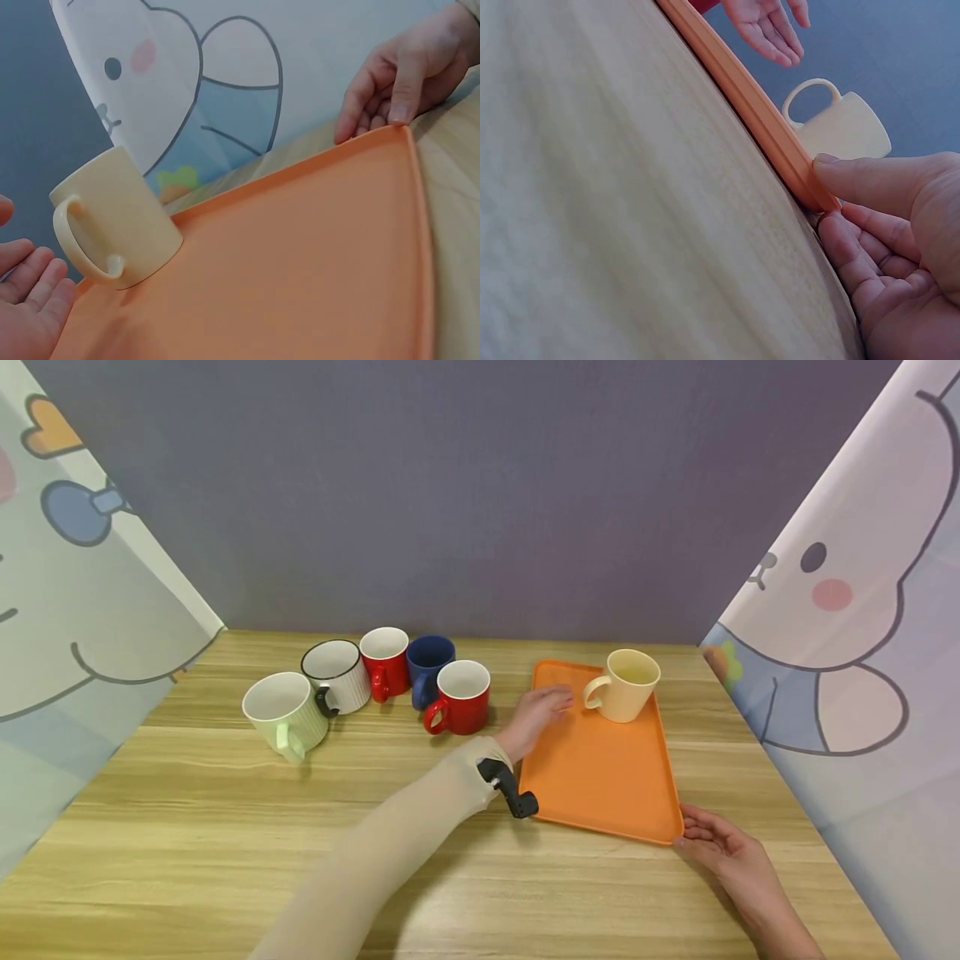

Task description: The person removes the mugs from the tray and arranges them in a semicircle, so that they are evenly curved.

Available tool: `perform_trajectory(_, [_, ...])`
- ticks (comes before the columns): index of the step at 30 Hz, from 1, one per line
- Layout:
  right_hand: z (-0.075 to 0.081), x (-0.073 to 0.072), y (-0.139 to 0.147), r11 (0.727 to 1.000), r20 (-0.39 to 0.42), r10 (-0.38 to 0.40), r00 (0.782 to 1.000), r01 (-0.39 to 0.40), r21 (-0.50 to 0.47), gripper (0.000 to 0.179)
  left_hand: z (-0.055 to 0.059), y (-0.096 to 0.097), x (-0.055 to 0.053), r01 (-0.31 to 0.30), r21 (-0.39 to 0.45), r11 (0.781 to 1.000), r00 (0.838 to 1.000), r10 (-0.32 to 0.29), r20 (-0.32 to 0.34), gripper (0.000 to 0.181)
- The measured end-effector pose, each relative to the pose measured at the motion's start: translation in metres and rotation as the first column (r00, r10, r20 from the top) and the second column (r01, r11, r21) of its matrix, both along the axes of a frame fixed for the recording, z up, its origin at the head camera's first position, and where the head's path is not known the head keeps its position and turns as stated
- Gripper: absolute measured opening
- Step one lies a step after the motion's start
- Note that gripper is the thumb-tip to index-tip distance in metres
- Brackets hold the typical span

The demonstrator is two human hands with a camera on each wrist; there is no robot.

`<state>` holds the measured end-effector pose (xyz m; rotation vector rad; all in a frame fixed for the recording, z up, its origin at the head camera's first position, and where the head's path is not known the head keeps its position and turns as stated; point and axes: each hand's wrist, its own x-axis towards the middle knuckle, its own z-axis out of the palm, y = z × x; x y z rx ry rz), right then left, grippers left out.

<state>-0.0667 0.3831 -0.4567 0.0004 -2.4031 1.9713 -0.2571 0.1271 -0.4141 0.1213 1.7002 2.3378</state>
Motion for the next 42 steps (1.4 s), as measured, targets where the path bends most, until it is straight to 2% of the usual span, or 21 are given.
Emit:
perform_trajectory(4, [0.0,0.001,0.0,1.0,0.001,0.01,1.0,-0.01,-0.026,0.045,0.002,0.008,-0.008,-0.001,-0.057,0.998,1.0,0.001,0.006,0.035])
perform_trajectory(11, [0.0,0.001,0.001,1.0,-0.009,0.018,1.0,-0.018,0.001,0.045,0.007,0.019,-0.021,0.003,-0.133,0.991,1.0,-0.002,0.005,0.036])
perform_trajectory(16, [0.0,0.001,0.001,1.0,-0.02,0.031,0.999,-0.031,0.002,0.044,0.011,0.024,-0.025,0.017,-0.186,0.982,1.0,-0.019,-0.007,0.031])
perform_trajectory(19, [0.001,0.0,0.0,0.999,-0.016,0.032,0.999,-0.032,0.008,0.044,0.013,0.026,-0.026,0.016,-0.236,0.972,0.999,-0.027,-0.04,0.027])
perform_trajectory(24, [0.002,0.0,0.001,1.0,0.006,0.02,1.0,-0.02,0.013,0.043,0.015,0.031,-0.025,0.026,-0.313,0.949,0.996,-0.051,-0.074,0.025])
perform_trajectory(29, [0.002,0.0,0.001,1.0,0.019,0.013,1.0,-0.013,0.008,0.043,0.014,0.034,-0.022,0.038,-0.348,0.937,0.996,-0.062,-0.058,0.024])
perform_trajectory(33, [0.001,0.0,0.0,1.0,0.022,0.008,1.0,-0.008,0.007,0.043,0.012,0.036,-0.017,0.062,-0.334,0.941,0.997,-0.074,-0.023,0.022])
perform_trajectory(40, [0.0,0.0,0.0,1.0,0.028,-0.003,1.0,0.003,-0.003,0.043,0.014,0.038,-0.008,0.074,-0.411,0.909,0.995,-0.095,-0.03,0.021])
perform_trajectory(42, [0.0,0.0,0.0,1.0,0.024,-0.002,1.0,0.002,-0.011,0.044,0.015,0.039,-0.007,0.068,-0.412,0.909,0.996,-0.088,-0.029,0.02])
